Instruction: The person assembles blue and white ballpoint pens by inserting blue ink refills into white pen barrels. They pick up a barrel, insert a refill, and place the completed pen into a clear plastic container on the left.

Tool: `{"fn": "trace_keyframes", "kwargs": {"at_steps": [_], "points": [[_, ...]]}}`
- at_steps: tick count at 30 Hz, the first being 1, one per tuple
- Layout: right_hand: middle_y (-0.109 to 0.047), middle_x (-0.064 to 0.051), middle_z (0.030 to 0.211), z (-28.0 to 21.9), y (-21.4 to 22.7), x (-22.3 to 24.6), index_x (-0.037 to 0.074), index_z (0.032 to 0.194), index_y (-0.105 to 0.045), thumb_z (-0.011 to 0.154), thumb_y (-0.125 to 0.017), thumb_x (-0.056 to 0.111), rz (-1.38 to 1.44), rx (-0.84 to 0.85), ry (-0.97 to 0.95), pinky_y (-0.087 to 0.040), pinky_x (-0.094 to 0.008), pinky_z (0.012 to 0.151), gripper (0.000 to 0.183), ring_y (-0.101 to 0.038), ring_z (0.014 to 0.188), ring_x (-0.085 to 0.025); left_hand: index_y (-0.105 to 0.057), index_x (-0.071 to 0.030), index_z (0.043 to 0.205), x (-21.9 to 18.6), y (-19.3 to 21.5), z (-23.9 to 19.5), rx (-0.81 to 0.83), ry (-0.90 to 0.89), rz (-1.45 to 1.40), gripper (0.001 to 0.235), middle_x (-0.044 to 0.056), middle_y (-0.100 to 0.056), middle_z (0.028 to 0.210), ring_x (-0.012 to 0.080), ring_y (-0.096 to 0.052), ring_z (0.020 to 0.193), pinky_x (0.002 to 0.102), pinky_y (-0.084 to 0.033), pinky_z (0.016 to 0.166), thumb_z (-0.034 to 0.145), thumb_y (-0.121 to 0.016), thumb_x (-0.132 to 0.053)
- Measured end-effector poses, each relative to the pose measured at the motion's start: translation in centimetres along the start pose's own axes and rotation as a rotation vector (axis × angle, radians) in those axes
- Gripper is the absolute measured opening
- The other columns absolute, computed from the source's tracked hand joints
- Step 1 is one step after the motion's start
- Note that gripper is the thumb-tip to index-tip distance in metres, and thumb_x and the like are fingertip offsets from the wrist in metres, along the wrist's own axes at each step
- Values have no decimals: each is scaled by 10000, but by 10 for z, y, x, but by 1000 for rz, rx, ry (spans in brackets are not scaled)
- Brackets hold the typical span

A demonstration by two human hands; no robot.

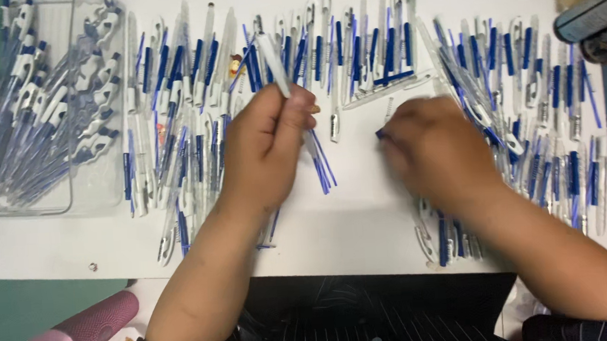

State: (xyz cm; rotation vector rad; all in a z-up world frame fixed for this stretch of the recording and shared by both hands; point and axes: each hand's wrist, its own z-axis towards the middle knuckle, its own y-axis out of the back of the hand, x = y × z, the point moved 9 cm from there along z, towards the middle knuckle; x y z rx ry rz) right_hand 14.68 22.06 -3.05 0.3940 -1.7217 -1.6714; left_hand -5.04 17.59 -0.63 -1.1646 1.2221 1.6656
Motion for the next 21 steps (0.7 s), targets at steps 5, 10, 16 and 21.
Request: {"fn": "trace_keyframes", "kwargs": {"at_steps": [5,10,16,21], "points": [[-676,-125,1129,-2,11,-57,111,1111,-811,951,-729,207,17,-49,-66,-449,-531,951,204,-540,1109,-447,-691,-119,1146,-2,-6,2,1,-13,13,363,-11,-715,845,123,-739,898,282,-553,838,1053,-430,-354],[-674,-131,1134,5,7,-47,127,1094,-815,973,-712,202,-23,-103,47,-479,-552,875,176,-547,1114,-469,-688,-154,1204,-15,-8,6,-13,-63,58,398,-22,-712,835,106,-692,866,283,-503,781,1058,-408,-395],[-682,-129,1139,27,-12,-46,162,996,-808,941,-714,164,-112,-103,211,-502,-531,794,110,-556,1033,-430,-673,-133,1231,-53,-10,9,-26,-199,81,377,-35,-684,877,113,-642,835,284,-496,753,1084,-401,-349],[-717,-27,1078,37,-26,-33,208,957,-809,827,-767,261,-356,-27,422,-520,-467,773,146,-602,1018,-324,-631,-89,1291,-59,-23,7,55,-276,50,321,16,-669,866,148,-676,813,298,-526,720,1097,-438,-258]]}}
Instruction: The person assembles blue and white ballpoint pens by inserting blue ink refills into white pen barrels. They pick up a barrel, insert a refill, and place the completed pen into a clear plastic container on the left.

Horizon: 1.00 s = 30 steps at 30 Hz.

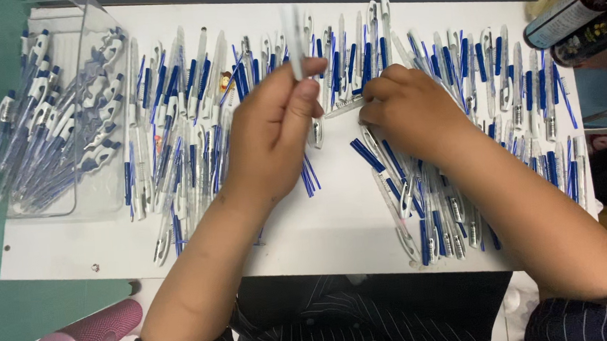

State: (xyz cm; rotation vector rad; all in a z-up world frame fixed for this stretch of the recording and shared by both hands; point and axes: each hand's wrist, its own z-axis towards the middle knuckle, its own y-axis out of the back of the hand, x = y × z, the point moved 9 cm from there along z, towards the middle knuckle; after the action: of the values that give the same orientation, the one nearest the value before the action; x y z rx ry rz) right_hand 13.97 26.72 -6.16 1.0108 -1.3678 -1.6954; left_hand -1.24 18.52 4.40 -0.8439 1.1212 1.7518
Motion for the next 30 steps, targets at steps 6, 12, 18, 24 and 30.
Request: {"fn": "trace_keyframes", "kwargs": {"at_steps": [6,12,18,24,30], "points": [[-746,-107,1029,1,40,-4,56,1113,-738,996,-639,154,510,-111,-154,-473,-484,900,182,-649,989,-349,-608,-96,1162,-3,-13,-22,203,80,27,177,-39,-549,730,105,-501,623,273,-359,553,1064,-509,-205],[-723,-194,1135,-25,139,28,-41,1298,-616,1052,-603,-45,1133,-517,-333,-654,-319,972,246,-739,1053,-254,-542,-152,1452,6,-34,-76,362,192,-49,420,-17,-719,872,154,-706,826,300,-515,706,1049,-487,-254],[-743,-196,1005,-31,141,54,-58,1124,-627,986,-630,-21,1346,-519,-323,-696,-322,886,143,-784,961,-253,-540,-144,1459,-5,-38,-98,424,187,-152,423,22,-712,914,152,-715,862,268,-520,854,1066,-433,-260],[-759,-196,991,-26,135,64,-46,1078,-664,951,-671,-31,1343,-483,-350,-676,-308,881,128,-791,952,-245,-556,-167,1446,5,-35,-109,413,163,-209,406,34,-712,910,157,-725,825,294,-560,838,1082,-427,-292],[-747,-190,1071,-19,128,79,23,1049,-728,900,-715,-31,1267,-403,-195,-696,-305,812,159,-766,951,-253,-672,-98,1077,22,-37,-125,417,228,-240,313,13,-705,859,171,-708,818,306,-542,763,1068,-426,-292]]}}
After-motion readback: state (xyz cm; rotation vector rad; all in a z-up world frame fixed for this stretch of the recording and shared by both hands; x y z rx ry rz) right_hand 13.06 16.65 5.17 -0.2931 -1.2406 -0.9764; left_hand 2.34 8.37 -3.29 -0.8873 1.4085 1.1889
